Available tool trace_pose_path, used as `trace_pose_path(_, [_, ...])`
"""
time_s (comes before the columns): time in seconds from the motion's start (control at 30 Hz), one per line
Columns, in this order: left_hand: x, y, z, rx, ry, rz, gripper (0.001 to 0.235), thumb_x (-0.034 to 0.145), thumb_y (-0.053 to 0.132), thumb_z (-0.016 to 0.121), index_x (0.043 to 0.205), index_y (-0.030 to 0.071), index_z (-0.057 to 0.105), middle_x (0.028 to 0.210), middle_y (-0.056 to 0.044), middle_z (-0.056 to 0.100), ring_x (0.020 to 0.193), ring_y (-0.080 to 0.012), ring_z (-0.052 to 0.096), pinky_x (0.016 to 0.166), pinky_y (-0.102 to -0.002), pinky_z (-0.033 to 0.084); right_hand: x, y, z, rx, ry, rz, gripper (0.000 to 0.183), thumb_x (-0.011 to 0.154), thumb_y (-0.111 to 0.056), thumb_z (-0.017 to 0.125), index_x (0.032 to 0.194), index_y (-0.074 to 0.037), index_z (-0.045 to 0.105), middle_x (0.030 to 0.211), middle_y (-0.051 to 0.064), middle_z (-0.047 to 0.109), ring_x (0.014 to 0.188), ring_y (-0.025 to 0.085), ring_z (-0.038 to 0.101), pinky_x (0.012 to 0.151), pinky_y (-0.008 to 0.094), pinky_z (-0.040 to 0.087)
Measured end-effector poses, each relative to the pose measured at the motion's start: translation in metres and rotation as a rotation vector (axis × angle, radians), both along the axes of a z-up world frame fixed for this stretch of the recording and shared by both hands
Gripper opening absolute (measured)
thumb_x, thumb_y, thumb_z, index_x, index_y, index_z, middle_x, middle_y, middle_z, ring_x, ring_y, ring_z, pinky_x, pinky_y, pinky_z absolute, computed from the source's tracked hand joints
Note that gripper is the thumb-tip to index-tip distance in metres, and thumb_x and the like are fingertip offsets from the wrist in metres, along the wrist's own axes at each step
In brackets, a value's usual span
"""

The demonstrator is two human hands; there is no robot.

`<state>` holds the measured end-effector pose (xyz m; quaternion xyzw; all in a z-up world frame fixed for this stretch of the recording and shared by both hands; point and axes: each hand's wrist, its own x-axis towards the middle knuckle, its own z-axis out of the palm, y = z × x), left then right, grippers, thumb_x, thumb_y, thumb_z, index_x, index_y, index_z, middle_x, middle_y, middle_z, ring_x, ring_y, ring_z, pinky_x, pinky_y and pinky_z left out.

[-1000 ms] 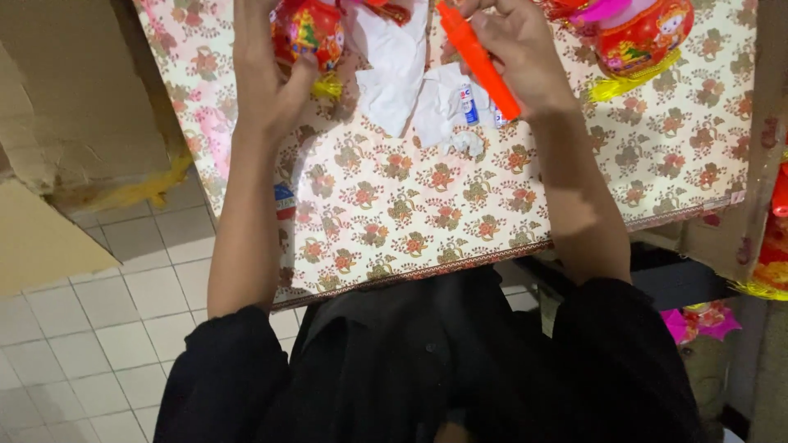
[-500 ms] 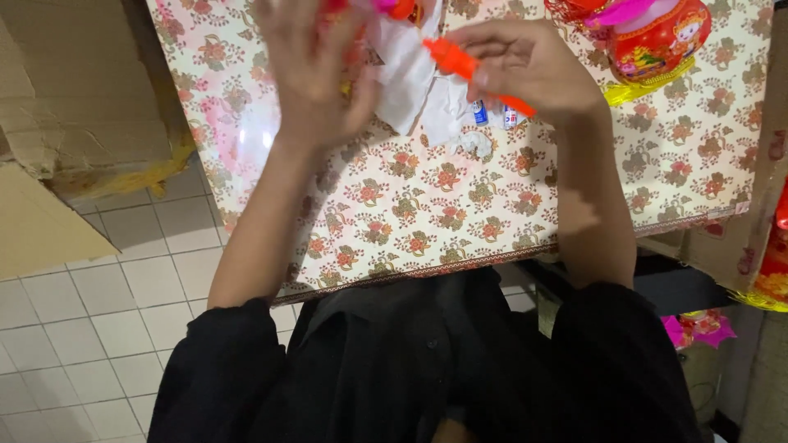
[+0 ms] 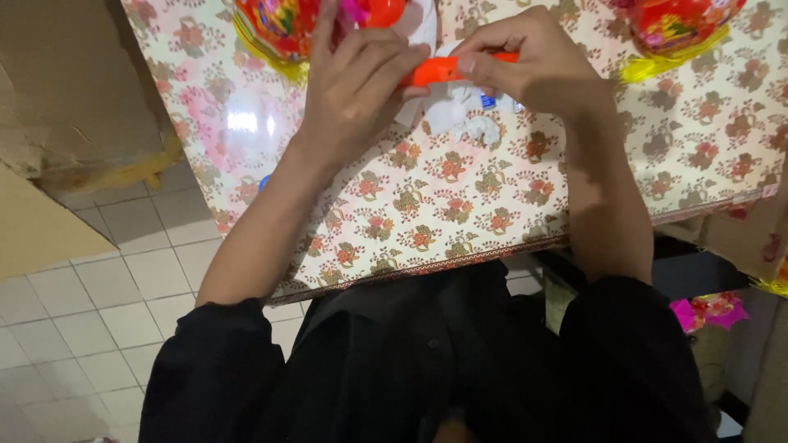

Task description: Assembling and packing decorative lanterns by gluing components and wrapping them in paper.

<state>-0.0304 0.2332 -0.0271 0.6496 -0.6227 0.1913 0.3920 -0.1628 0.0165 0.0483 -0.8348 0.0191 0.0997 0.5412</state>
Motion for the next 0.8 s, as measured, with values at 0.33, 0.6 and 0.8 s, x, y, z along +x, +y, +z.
trace_pose_path(0.33, [0.002,0.002,0.038,-0.006,0.0,-0.061,0.032,0.111,0.029,0.059,0.11,-0.002,0.068,0.096,-0.014,0.07,0.089,-0.0307,0.066,0.093,-0.047,0.039,-0.01,0.011,-0.011,-0.292,-0.598,0.018,0.016,0.102,0.012,0.085,0.114,0.019,0.077,0.095,0.029,0.075,0.072,0.03,0.065,0.053,0.032,0.044])
trace_pose_path(0.6, [0.001,0.007,0.027,0.024,0.073,-0.041,0.033,0.113,0.03,0.062,0.111,-0.001,0.073,0.101,-0.013,0.075,0.095,-0.0315,0.068,0.114,-0.055,0.028,-0.012,0.013,-0.008,-0.47,-0.578,0.001,0.041,0.094,-0.001,0.092,0.129,0.007,0.072,0.101,0.018,0.071,0.079,0.022,0.061,0.064,0.029,0.05])
trace_pose_path(0.8, [0.004,0.003,0.017,-0.051,-0.055,0.007,0.022,0.115,0.019,0.064,0.113,0.0,0.075,0.1,-0.014,0.076,0.098,-0.0303,0.073,0.122,-0.053,0.021,-0.003,0.012,-0.019,-0.218,-0.177,-0.137,0.034,0.116,-0.019,0.039,0.102,0.002,0.062,0.064,0.008,0.052,0.052,0.016,0.045,0.044,0.029,0.031])
